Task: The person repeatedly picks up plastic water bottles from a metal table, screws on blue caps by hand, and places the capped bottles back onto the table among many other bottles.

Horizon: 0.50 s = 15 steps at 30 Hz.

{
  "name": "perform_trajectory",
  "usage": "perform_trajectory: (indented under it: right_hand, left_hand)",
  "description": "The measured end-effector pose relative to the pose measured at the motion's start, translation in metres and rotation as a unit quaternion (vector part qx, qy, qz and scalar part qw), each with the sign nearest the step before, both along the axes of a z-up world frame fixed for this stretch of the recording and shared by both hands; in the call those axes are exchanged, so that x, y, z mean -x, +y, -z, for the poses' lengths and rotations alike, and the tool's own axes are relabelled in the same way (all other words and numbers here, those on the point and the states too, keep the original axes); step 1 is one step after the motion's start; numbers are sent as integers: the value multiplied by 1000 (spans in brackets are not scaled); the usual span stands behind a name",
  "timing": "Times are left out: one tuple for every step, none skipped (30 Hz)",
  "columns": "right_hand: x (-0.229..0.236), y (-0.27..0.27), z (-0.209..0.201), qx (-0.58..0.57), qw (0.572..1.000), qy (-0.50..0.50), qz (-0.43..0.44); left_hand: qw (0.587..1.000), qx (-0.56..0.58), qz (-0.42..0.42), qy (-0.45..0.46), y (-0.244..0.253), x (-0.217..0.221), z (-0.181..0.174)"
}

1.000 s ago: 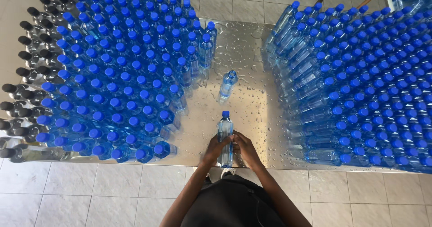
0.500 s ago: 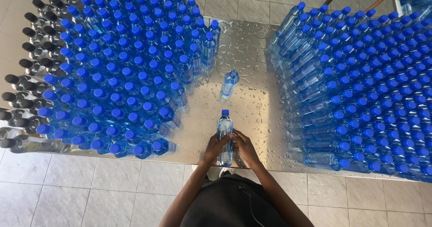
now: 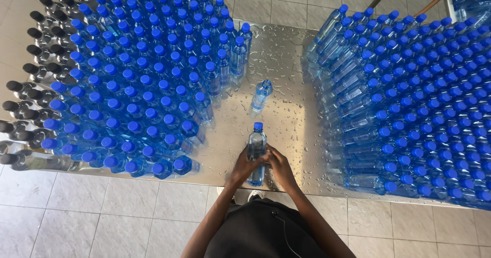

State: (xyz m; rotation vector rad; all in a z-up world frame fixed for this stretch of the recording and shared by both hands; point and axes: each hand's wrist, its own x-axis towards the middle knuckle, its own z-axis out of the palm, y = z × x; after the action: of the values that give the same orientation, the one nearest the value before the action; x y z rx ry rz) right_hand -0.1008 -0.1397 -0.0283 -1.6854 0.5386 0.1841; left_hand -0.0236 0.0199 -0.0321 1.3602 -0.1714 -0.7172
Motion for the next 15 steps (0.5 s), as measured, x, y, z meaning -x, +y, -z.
perform_trajectory:
  right_hand:
    - [-1, -3, -9, -1, 1000, -1, -1]
    - [-1, -5, -18, 14, 999, -31, -18]
    - [-2, -7, -27, 28, 997, -62, -36]
    - [-3, -6, -41, 28, 997, -62, -38]
    - [-5, -5, -56, 40, 993, -93, -62]
    - [-7, -5, -71, 52, 987, -125, -86]
    - [-9, -15, -78, 54, 986, -129, -87]
    - [-12, -25, -86, 125, 973, -154, -116]
    - [-12, -35, -94, 194, 954, -176, -144]
    - [-17, -41, -122, 196, 953, -178, -145]
    - [-21, -47, -151, 288, 915, -207, -190]
    - [-24, -53, -179, 377, 865, -234, -233]
    - [-30, -58, -190, 379, 865, -235, -232]
    - [-36, -63, -200, 474, 782, -257, -313]
    - [-41, -67, -210, 557, 683, -271, -388]
  left_hand:
    - [1000, -1, -1, -1, -3, -5, 4]
    - [999, 33, 2, -43, -7, -9, 7]
    - [994, 67, 4, -86, -9, -14, 11]
    - [994, 67, 3, -86, -7, -14, -2]
    - [991, 58, 5, -117, -6, -17, -16]
    - [988, 49, 7, -148, -4, -18, -30]
    - [987, 51, 6, -152, -1, -25, -33]
    - [986, 54, 13, -159, 3, -31, -35]
    - [985, 56, 21, -165, 7, -35, -37]
    - [984, 58, 19, -167, 13, -40, -32]
    - [977, 37, 31, -206, 19, -44, -28]
    - [969, 17, 42, -245, 25, -49, -23]
    - [968, 19, 43, -246, 25, -49, -37]
    - [962, 17, 57, -265, 25, -50, -50]
    - [957, 14, 72, -281, 26, -48, -64]
